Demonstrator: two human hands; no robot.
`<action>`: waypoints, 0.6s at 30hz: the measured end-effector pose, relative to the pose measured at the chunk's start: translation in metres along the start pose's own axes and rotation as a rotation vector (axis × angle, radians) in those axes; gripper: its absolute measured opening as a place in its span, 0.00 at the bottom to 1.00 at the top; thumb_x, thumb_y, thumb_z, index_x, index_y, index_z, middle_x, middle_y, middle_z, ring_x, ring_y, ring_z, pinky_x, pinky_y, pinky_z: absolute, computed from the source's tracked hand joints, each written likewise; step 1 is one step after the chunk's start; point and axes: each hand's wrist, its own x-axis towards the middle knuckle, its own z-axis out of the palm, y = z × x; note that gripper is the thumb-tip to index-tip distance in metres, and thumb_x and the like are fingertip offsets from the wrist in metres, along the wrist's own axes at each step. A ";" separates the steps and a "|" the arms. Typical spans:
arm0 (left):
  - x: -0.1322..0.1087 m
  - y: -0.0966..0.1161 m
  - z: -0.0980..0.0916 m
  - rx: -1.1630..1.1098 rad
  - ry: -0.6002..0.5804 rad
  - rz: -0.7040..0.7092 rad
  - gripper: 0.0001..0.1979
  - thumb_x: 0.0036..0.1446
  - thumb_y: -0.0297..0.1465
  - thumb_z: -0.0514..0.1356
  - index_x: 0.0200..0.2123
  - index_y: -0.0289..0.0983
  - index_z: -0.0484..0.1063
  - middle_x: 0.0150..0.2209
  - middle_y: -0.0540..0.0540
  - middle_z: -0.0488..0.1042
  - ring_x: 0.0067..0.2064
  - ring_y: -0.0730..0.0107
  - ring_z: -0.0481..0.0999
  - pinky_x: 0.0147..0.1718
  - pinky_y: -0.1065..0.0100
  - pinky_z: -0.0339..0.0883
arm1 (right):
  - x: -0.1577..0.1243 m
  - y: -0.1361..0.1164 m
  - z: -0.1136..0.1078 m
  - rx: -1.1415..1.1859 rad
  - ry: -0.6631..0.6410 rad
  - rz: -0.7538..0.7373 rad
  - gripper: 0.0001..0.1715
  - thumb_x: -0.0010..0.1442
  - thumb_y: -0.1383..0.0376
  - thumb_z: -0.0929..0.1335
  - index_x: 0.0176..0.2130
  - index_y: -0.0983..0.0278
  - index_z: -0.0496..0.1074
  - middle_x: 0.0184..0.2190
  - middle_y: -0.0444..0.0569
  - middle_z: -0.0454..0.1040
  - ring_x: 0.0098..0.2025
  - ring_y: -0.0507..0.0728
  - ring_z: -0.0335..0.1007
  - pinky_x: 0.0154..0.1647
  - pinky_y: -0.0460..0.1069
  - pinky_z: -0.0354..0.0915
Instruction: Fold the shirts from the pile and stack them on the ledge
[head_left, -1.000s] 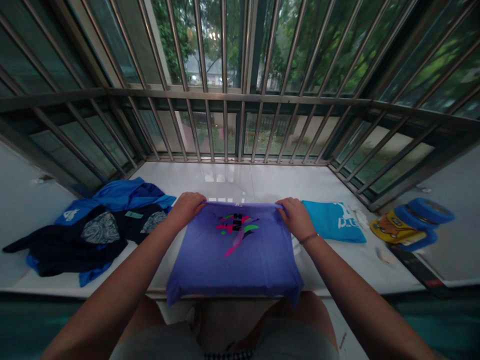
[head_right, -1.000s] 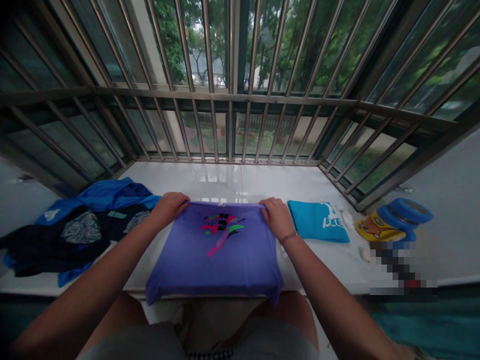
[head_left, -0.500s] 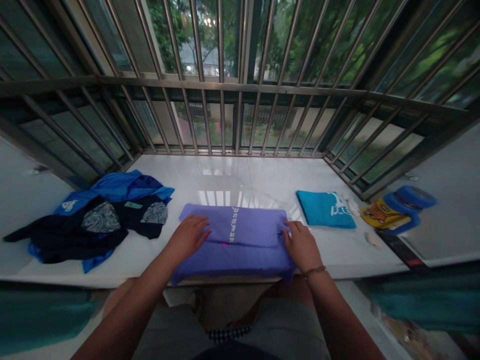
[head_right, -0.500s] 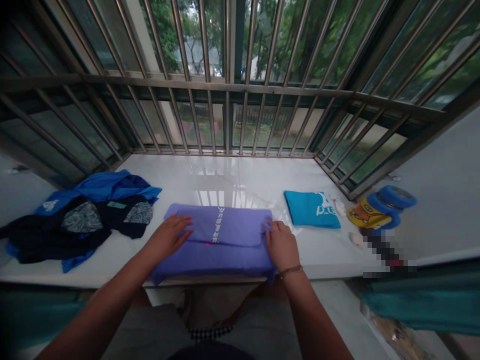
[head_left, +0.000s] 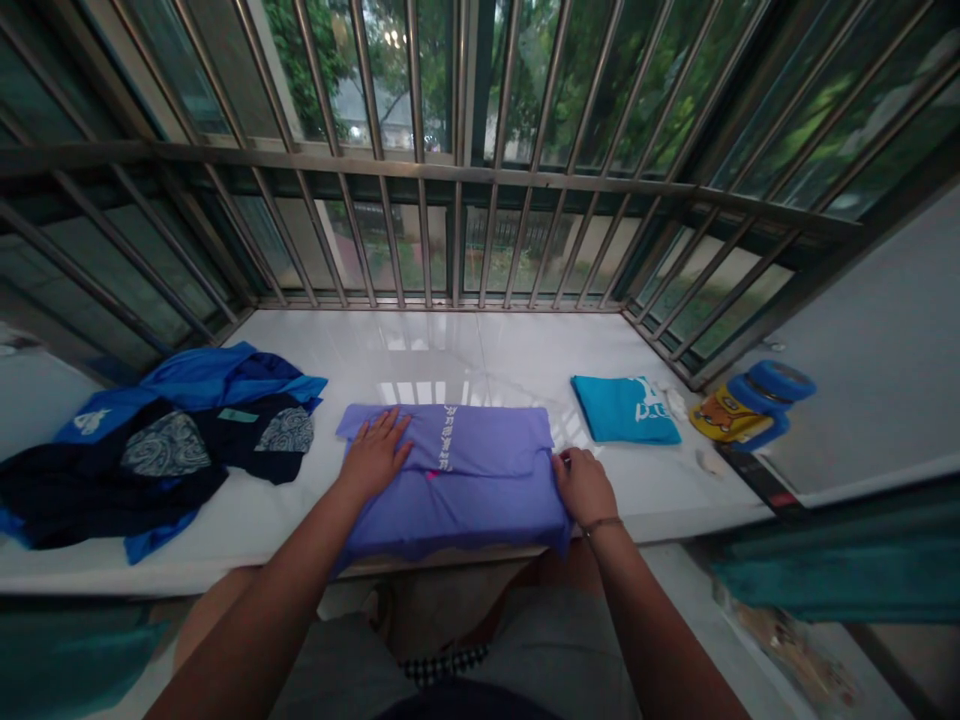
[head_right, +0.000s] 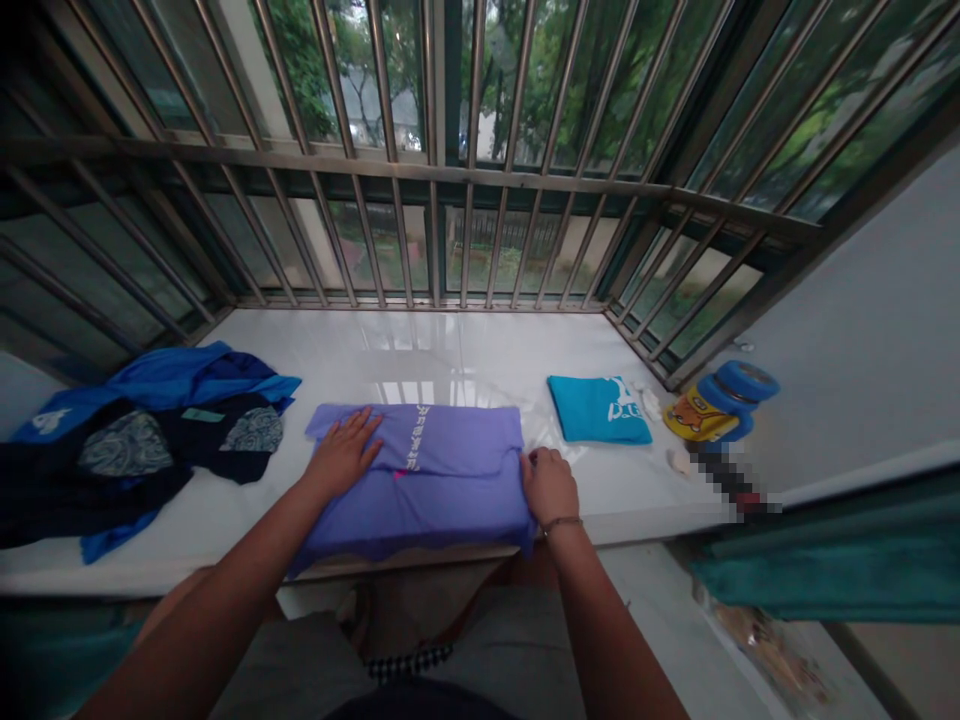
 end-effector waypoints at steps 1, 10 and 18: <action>0.003 -0.003 0.000 -0.004 0.007 -0.001 0.31 0.77 0.44 0.50 0.77 0.43 0.63 0.80 0.37 0.57 0.79 0.47 0.59 0.77 0.40 0.51 | 0.008 -0.002 -0.003 0.018 -0.018 0.009 0.20 0.79 0.58 0.62 0.49 0.66 0.79 0.48 0.61 0.81 0.50 0.64 0.79 0.52 0.53 0.67; 0.046 -0.056 -0.004 0.041 0.018 -0.084 0.32 0.78 0.44 0.46 0.77 0.39 0.63 0.80 0.36 0.58 0.79 0.44 0.59 0.76 0.37 0.52 | -0.009 -0.017 -0.009 0.119 -0.074 -0.080 0.15 0.77 0.59 0.67 0.52 0.65 0.79 0.47 0.55 0.83 0.49 0.60 0.79 0.51 0.50 0.66; 0.053 -0.077 -0.004 0.077 -0.048 -0.021 0.33 0.78 0.44 0.47 0.78 0.37 0.61 0.80 0.34 0.55 0.80 0.44 0.57 0.76 0.38 0.52 | -0.041 -0.049 0.003 0.056 -0.047 -0.193 0.14 0.76 0.56 0.68 0.51 0.60 0.80 0.51 0.56 0.80 0.54 0.64 0.75 0.54 0.53 0.66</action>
